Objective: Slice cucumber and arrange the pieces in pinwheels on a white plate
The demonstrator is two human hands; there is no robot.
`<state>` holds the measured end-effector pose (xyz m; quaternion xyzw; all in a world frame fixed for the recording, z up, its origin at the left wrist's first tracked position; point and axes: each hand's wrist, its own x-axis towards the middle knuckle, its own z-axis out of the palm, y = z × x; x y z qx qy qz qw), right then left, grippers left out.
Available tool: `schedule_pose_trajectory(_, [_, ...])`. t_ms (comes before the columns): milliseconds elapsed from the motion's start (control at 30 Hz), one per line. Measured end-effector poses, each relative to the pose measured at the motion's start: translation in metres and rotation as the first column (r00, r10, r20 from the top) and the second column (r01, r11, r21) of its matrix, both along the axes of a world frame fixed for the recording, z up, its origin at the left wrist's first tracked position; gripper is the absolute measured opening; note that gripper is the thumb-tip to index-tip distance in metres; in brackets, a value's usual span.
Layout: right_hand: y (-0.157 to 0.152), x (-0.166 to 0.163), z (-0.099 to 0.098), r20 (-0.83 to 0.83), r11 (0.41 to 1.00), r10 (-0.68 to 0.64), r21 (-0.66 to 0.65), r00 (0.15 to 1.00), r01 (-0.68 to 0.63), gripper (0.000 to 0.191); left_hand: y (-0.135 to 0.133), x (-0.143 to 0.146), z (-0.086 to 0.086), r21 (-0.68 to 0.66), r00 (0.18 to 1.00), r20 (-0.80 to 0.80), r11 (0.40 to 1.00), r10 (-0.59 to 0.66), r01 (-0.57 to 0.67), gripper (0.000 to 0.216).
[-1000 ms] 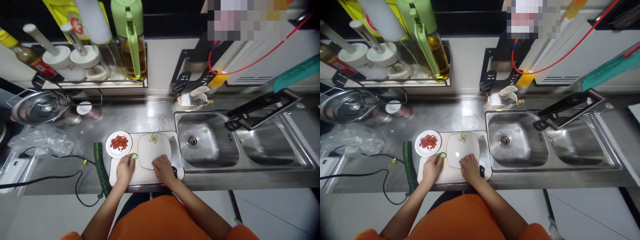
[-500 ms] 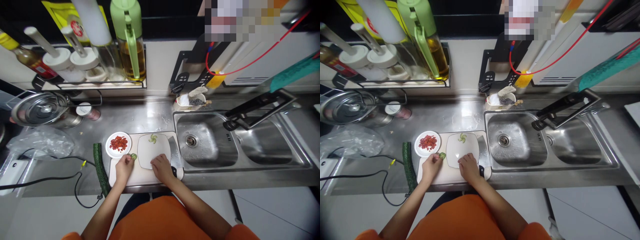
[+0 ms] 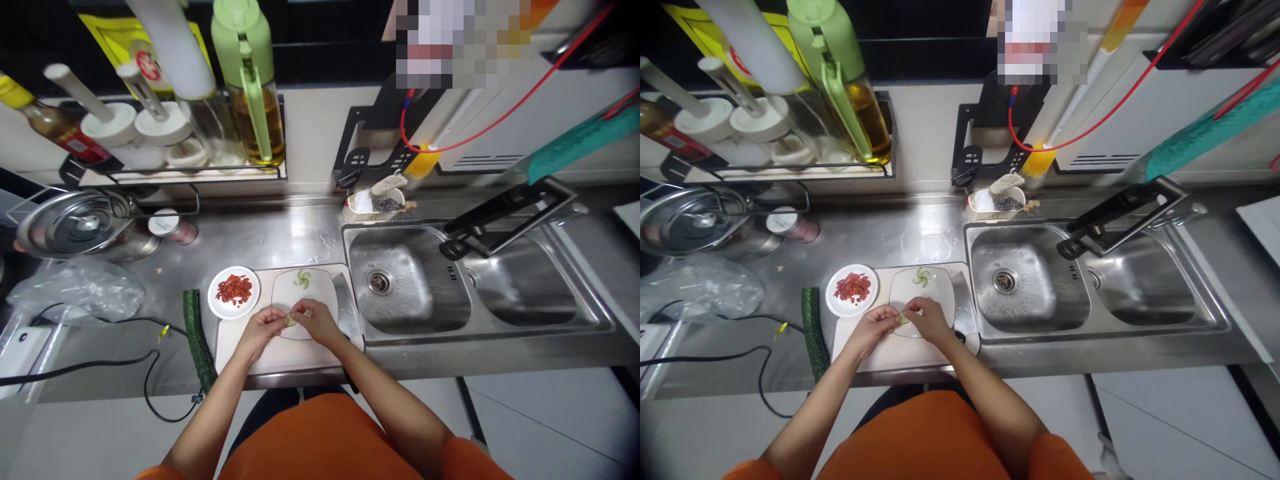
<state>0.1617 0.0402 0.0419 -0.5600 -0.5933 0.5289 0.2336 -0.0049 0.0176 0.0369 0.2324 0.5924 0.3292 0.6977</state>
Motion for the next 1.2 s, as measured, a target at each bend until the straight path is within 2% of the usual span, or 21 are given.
schedule_pose_trajectory(67, [0.001, 0.006, 0.003, -0.019, 1.0, -0.007, -0.012, 1.0, 0.007, 0.009, 0.002, 0.005, 0.0, -0.132, 0.997, 0.06, 0.99, 0.055, -0.047, 0.033])
schedule_pose_trajectory(133, [0.002, 0.013, 0.006, -0.035, 1.0, -0.005, -0.009, 0.999, 0.005, 0.01, 0.003, 0.01, -0.001, -0.272, 0.989, 0.128, 0.961, 0.079, -0.042, 0.032])
schedule_pose_trajectory(267, [0.001, 0.024, 0.014, -0.054, 0.998, 0.053, 0.018, 0.997, -0.052, 0.009, 0.002, 0.018, -0.007, -0.441, 0.936, 0.348, 0.891, 0.056, 0.111, 0.036])
schedule_pose_trajectory(333, [0.0, 0.03, 0.017, -0.06, 0.995, 0.094, 0.031, 0.994, -0.092, 0.007, 0.002, 0.022, -0.009, -0.445, 0.897, 0.437, 0.882, 0.061, 0.156, 0.03])
schedule_pose_trajectory(433, [-0.001, 0.039, 0.019, -0.042, 0.991, 0.131, 0.044, 0.991, -0.129, 0.006, 0.004, 0.026, -0.011, -0.397, 0.867, 0.495, 0.904, 0.062, 0.162, 0.014])
schedule_pose_trajectory(533, [0.0, 0.049, 0.02, 0.001, 0.993, 0.102, 0.06, 0.995, -0.102, 0.008, 0.008, 0.03, -0.012, -0.326, 0.874, 0.485, 0.933, 0.025, 0.154, 0.025])
schedule_pose_trajectory(633, [0.004, 0.059, 0.016, 0.041, 0.996, 0.065, 0.052, 0.997, -0.067, 0.009, 0.014, 0.037, -0.013, -0.261, 0.933, 0.359, 0.959, -0.01, 0.111, 0.034])
schedule_pose_trajectory(733, [0.012, 0.068, 0.006, 0.086, 0.998, 0.048, 0.036, 0.995, -0.051, 0.01, 0.019, 0.047, -0.016, -0.189, 0.982, 0.177, 0.977, -0.067, 0.1, 0.03])
schedule_pose_trajectory(867, [0.024, 0.078, -0.009, 0.265, 0.995, 0.068, 0.056, 0.962, -0.086, 0.012, 0.025, 0.063, -0.024, -0.012, 0.976, -0.075, 0.979, -0.203, 0.202, 0.019])
schedule_pose_trajectory(967, [0.03, 0.079, -0.014, 0.472, 0.983, 0.088, 0.102, 0.877, -0.154, 0.013, 0.027, 0.074, -0.031, 0.094, 0.916, -0.314, 0.952, -0.249, 0.29, 0.013])
schedule_pose_trajectory(1033, [0.031, 0.078, -0.015, 0.592, 0.975, 0.085, 0.115, 0.801, -0.189, 0.013, 0.028, 0.08, -0.033, 0.152, 0.847, -0.473, 0.925, -0.242, 0.349, 0.01])
schedule_pose_trajectory(1100, [0.032, 0.075, -0.016, 0.666, 0.969, 0.088, 0.115, 0.74, -0.219, 0.013, 0.028, 0.084, -0.035, 0.192, 0.768, -0.594, 0.885, -0.239, 0.423, 0.009])
schedule_pose_trajectory(1200, [0.032, 0.073, -0.018, 0.713, 0.952, 0.109, 0.125, 0.693, -0.278, 0.012, 0.027, 0.088, -0.036, 0.222, 0.674, -0.697, 0.819, -0.247, 0.529, 0.013])
